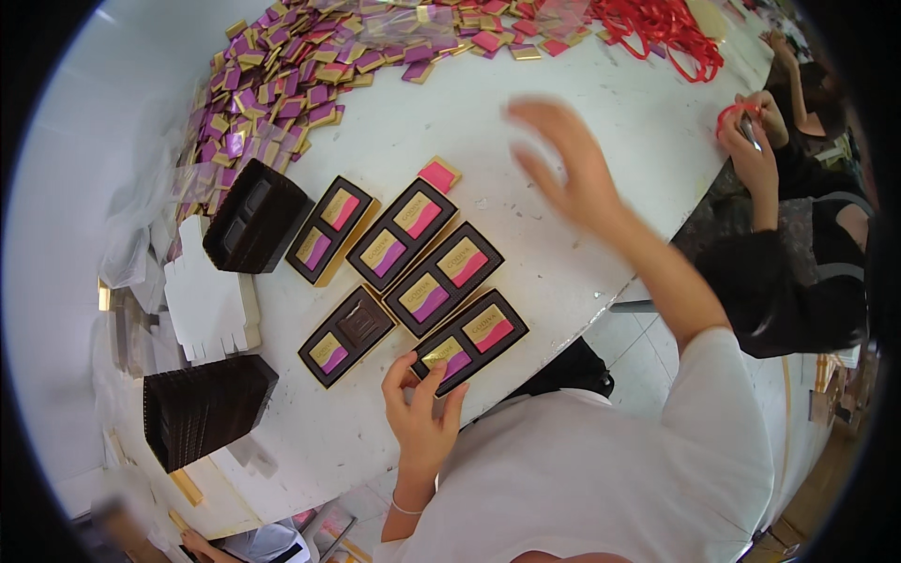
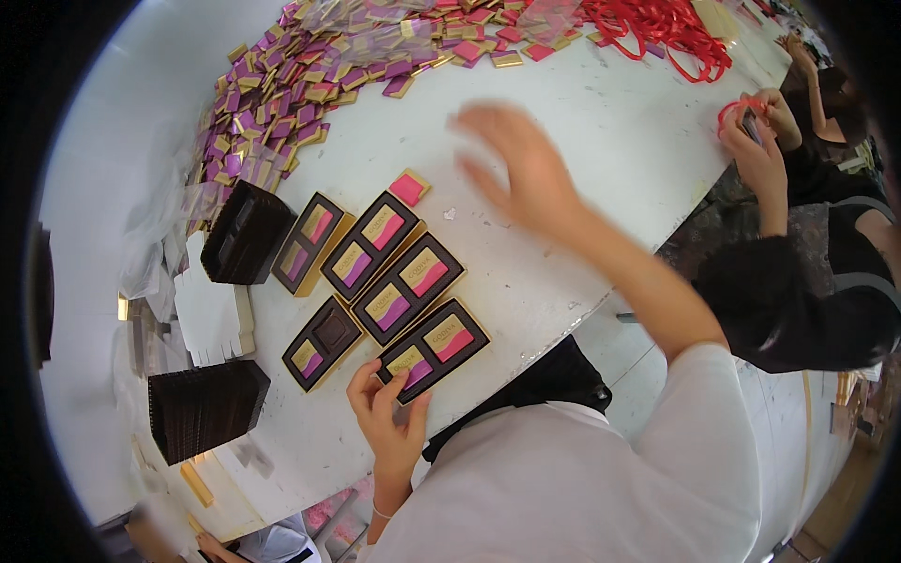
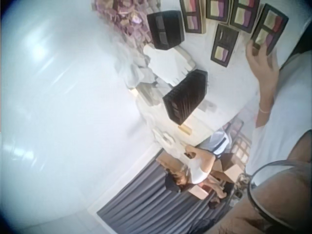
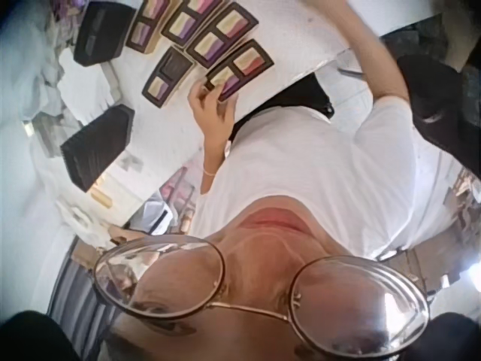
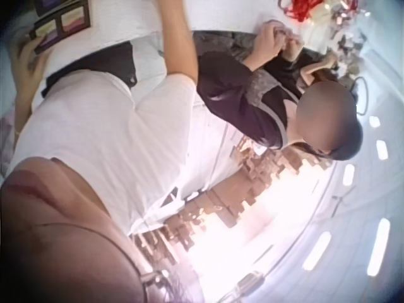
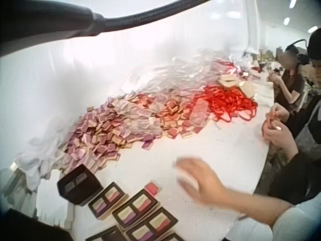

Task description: The person assembles small cosmetic compacts by placing pink and gold inserts into black plastic trays and then into gold cardboard boxes. The person repeatedly picks up inserts, places them into trays, and closes the boxes, working at a table with many loose components.

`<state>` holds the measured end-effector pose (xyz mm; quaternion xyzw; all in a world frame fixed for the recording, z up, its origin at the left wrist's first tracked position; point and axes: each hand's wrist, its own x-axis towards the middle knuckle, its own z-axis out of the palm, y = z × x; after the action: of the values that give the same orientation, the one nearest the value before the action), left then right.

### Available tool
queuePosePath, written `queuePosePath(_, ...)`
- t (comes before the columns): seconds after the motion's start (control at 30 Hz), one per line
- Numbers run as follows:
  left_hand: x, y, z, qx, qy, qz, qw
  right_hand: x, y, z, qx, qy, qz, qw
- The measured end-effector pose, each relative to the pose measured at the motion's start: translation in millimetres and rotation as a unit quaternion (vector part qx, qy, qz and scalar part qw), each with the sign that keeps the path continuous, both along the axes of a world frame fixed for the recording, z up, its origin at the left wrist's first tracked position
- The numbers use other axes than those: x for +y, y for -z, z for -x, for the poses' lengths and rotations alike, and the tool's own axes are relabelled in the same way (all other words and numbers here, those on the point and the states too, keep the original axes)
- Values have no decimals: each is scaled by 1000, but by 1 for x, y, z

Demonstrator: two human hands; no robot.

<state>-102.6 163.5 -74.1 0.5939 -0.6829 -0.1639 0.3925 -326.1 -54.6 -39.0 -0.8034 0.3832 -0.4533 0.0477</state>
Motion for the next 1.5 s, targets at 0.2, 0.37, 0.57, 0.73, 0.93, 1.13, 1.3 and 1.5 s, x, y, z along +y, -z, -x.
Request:
queuePosePath(0.2,0,-1,-3,-4,1,-2,1000,-173,40,3,114,169,-40,978)
queuePosePath(0.37,-4,-5,3,1,8,13,1000,-188,37,15,180,240,-123,946)
queuePosePath(0.57,4,-4,-5,35,-20,48,998,-112,-6,-11,-392,-96,-350,846)
queuePosePath(0.73,-3,-19,-10,289,-11,20,957,12,-32,-59,-243,-275,-469,803)
queuePosePath(0.93,-3,-43,-24,439,-17,-35,898,103,-47,-97,-4,-392,-453,801)
queuePosePath(1.13,18,-48,-58,591,188,-240,746,125,-36,-104,43,-501,74,861)
queuePosePath(1.3,12,-55,-67,429,62,-181,883,108,-31,-109,31,-440,60,895)
queuePosePath(1.5,-2,-49,-85,-39,-100,-77,991,85,-9,-141,265,-285,84,917)
